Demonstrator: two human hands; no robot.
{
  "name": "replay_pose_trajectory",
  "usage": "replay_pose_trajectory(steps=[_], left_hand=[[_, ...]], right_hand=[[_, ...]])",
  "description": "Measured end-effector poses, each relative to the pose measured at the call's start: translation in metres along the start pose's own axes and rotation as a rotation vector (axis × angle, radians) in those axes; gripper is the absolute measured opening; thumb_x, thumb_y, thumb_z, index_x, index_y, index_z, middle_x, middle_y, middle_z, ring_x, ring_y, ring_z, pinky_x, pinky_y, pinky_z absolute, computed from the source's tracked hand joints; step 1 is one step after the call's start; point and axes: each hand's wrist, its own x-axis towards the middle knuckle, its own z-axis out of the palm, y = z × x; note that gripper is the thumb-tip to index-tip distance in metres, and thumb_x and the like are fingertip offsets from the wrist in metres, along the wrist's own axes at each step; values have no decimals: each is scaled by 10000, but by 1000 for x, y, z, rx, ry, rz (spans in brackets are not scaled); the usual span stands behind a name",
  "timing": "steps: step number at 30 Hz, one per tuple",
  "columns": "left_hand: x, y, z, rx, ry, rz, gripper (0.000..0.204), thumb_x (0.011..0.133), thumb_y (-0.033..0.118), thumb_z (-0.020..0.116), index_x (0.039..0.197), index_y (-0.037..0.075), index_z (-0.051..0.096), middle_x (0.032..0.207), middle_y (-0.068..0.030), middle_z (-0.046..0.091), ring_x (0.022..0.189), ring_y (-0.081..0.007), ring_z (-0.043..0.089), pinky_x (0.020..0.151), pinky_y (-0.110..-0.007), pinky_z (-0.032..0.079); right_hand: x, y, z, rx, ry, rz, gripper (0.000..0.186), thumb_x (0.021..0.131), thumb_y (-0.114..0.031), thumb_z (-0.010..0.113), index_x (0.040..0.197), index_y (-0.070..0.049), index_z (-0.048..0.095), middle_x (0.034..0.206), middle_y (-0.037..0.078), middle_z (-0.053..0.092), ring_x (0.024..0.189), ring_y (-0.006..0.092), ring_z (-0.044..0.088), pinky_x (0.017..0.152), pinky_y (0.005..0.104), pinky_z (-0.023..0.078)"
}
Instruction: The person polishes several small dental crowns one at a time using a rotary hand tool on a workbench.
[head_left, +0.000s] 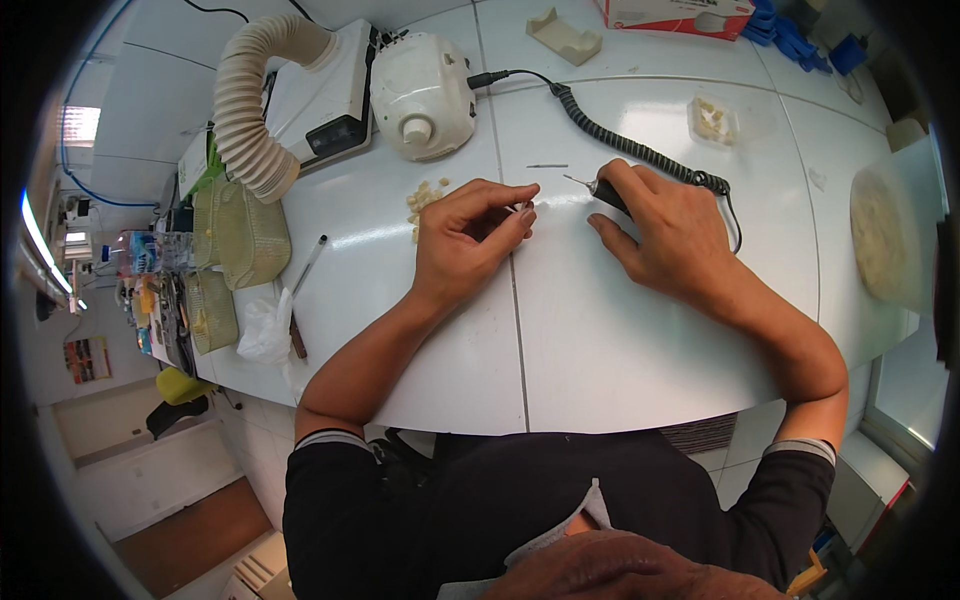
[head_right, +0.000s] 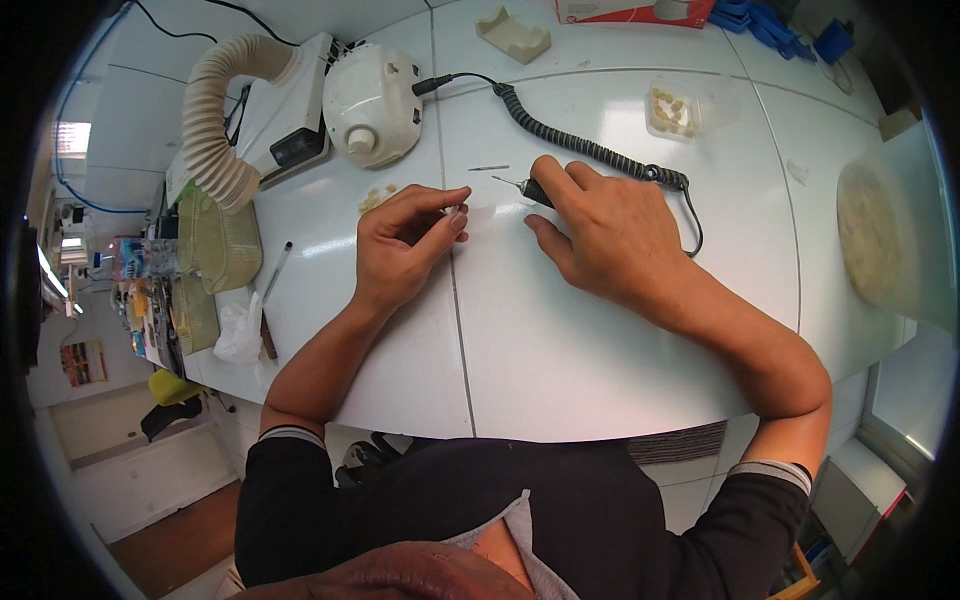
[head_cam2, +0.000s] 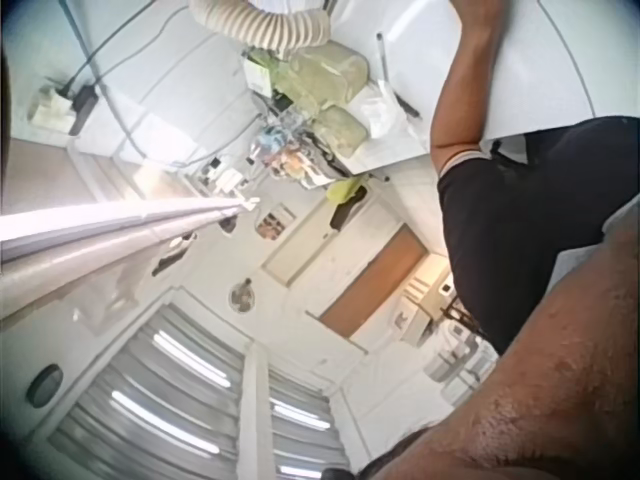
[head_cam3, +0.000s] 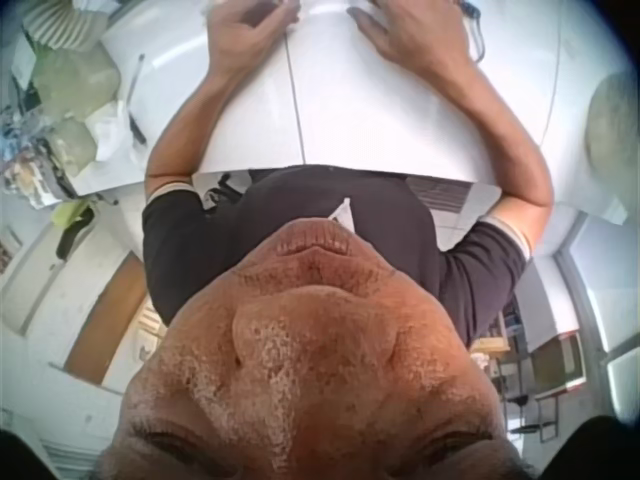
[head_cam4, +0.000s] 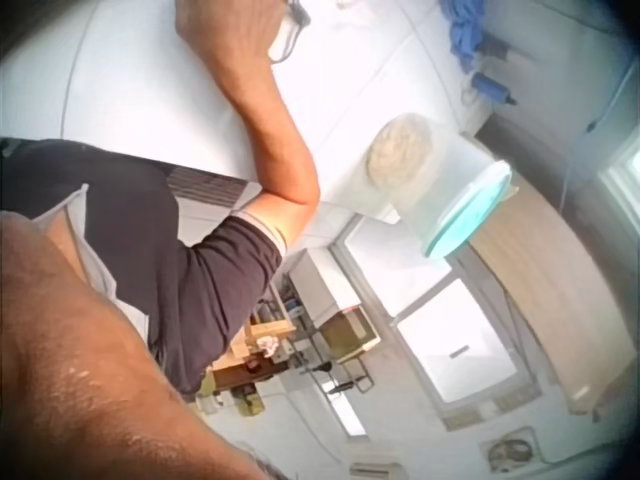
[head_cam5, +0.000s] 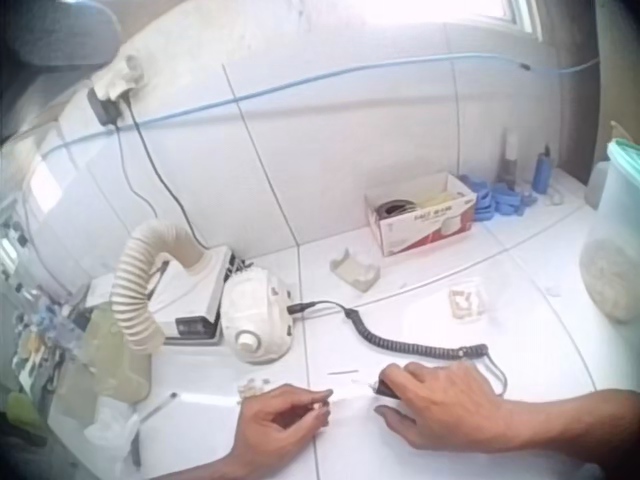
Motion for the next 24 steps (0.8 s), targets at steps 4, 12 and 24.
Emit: replay_pose_trajectory(steps=[4, 12, 24], left_hand=[[1, 2, -3, 101, -39, 43, 278, 1015, -5, 796, 1293, -5, 792, 1138, -89, 766, 1000, -120, 750, 870, -281, 654], [-1, -5, -2, -37, 10, -30, 236, 1007, -6, 814, 1220, -6, 712, 1135, -105, 785, 1019, -146, 774, 905, -309, 666], [-2, -4, -5, -98, -55, -23, 184, 1029, -34, 769, 1208, -31, 726, 1140, -126, 785, 1087, -182, 783, 959, -347, 678]], right_hand=[[2, -2, -2, -26, -37, 9, 320, 1011, -255, 781, 1184, -59, 595, 905, 157, 732, 687, 340, 740, 574, 448, 556], [3, -1, 0, -57, -50, 2, 311, 1018, -267, 777, 1178, -64, 603, 901, 142, 732, 677, 322, 735, 569, 434, 553], [-1, -6, 6, -52, 13, -98, 328, 1058, -356, 749, 1034, -51, 629, 855, 106, 622, 640, 292, 675, 559, 425, 509]])
